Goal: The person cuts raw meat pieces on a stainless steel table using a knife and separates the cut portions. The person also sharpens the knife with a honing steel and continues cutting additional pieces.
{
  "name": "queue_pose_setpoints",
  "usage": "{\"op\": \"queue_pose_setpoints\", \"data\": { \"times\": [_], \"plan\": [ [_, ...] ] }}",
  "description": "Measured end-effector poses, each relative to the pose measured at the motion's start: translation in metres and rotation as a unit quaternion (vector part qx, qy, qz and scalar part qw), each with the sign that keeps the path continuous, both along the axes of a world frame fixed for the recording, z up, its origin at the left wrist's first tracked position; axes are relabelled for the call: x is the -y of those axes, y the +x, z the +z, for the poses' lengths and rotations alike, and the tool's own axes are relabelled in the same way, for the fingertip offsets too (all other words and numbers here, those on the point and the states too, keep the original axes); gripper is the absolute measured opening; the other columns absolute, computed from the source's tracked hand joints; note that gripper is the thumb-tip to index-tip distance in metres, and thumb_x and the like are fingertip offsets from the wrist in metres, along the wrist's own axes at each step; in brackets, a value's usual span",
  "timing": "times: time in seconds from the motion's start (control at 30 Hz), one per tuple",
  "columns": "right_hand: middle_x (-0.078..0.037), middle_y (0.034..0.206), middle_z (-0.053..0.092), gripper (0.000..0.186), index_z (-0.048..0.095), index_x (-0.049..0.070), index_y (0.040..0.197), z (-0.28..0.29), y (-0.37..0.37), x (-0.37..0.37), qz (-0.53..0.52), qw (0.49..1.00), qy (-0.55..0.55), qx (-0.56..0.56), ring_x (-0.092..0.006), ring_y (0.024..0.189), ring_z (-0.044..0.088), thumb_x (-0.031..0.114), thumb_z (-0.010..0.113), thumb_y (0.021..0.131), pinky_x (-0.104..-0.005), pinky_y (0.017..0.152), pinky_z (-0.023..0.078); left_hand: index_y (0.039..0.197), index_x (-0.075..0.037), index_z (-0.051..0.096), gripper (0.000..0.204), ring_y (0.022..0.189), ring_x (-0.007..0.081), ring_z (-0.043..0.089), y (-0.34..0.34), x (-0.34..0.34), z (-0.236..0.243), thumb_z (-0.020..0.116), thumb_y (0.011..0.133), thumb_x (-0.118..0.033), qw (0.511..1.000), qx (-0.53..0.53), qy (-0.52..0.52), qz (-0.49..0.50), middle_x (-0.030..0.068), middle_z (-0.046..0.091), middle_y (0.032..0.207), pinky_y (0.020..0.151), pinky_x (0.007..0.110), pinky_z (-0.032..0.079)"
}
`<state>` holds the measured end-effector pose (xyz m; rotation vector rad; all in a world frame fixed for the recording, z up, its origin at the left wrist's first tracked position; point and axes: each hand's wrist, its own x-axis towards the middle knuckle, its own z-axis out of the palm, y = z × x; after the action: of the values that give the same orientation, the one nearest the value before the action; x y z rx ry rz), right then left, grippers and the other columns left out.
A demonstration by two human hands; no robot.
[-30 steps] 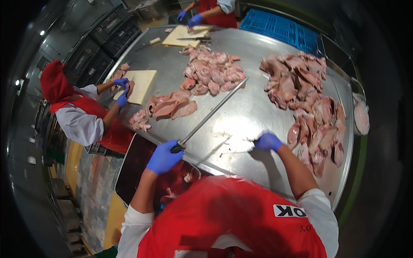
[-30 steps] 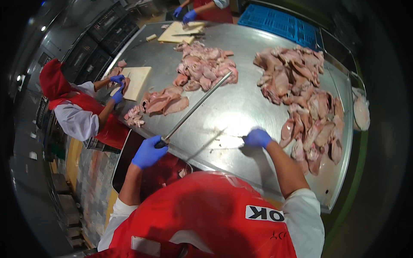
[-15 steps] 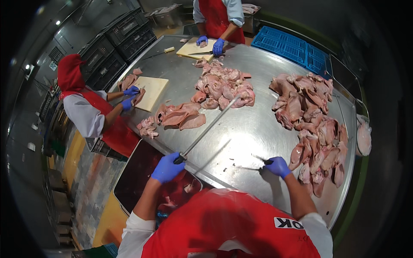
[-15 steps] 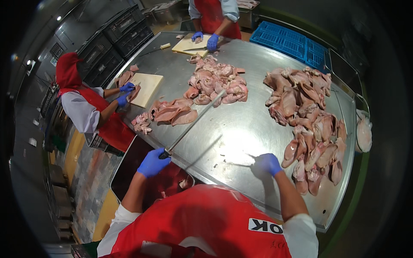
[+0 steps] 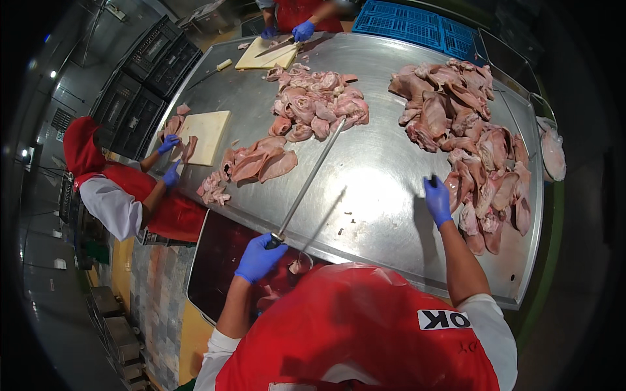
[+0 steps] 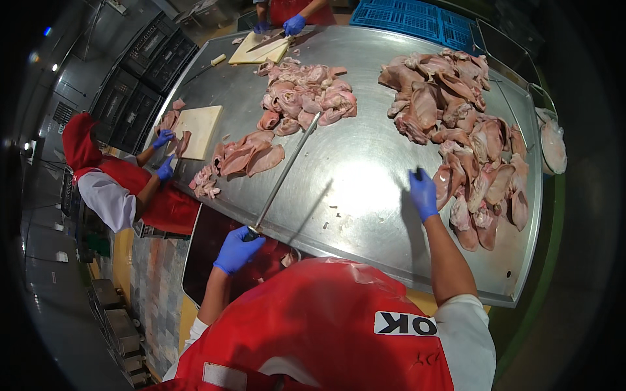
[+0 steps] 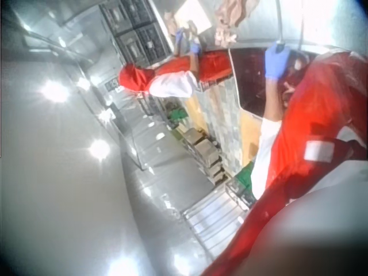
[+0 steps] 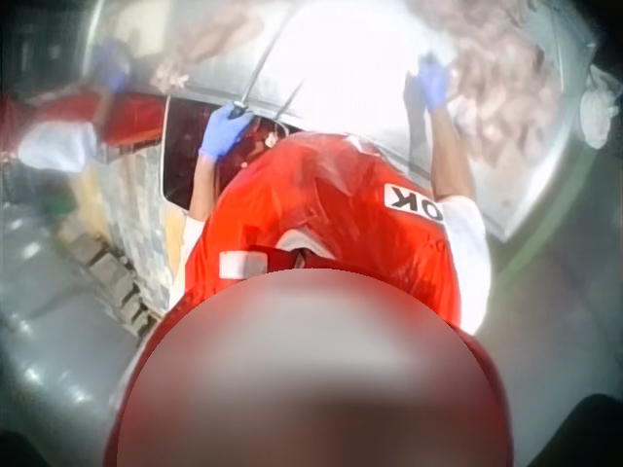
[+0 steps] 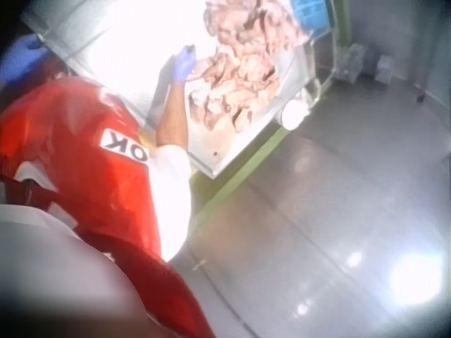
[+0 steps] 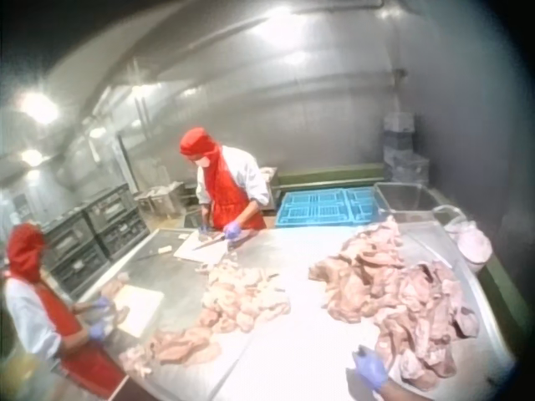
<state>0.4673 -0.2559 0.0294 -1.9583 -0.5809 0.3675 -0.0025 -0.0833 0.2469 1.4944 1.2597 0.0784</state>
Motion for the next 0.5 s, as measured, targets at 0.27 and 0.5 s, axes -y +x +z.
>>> {"op": "queue_pose_setpoints", "data": {
  "times": [0.27,0.5],
  "plan": [
    [0.0,0.056,0.053,0.033,0.061,0.005,0.073,0.168,-0.082,-0.087,0.173,0.924,0.139,-0.311,-0.0088,0.041,0.047,0.027,0.074,0.094,-0.0273,0.04,0.033,0.098,-0.001,0.068,0.014,0.068,0.0046,0.052,0.045,-0.017,0.02,0.07,0.091,-0.013,0.978,0.037,0.135,-0.155,-0.0015,0.06,0.072,0.061,0.026,0.047],
    [-0.014,0.094,0.074,0.042,0.078,0.009,0.104,0.003,-0.044,0.003,0.481,0.801,-0.344,0.096,-0.0281,0.083,0.072,0.045,0.066,0.086,-0.0397,0.077,0.057,0.1,-0.002,0.071,0.016,0.072,0.0051,0.051,0.009,-0.041,0.02,0.07,0.089,-0.013,0.985,0.042,0.157,-0.053,-0.0039,0.059,0.076,0.065,0.026,0.047]
  ]
}}
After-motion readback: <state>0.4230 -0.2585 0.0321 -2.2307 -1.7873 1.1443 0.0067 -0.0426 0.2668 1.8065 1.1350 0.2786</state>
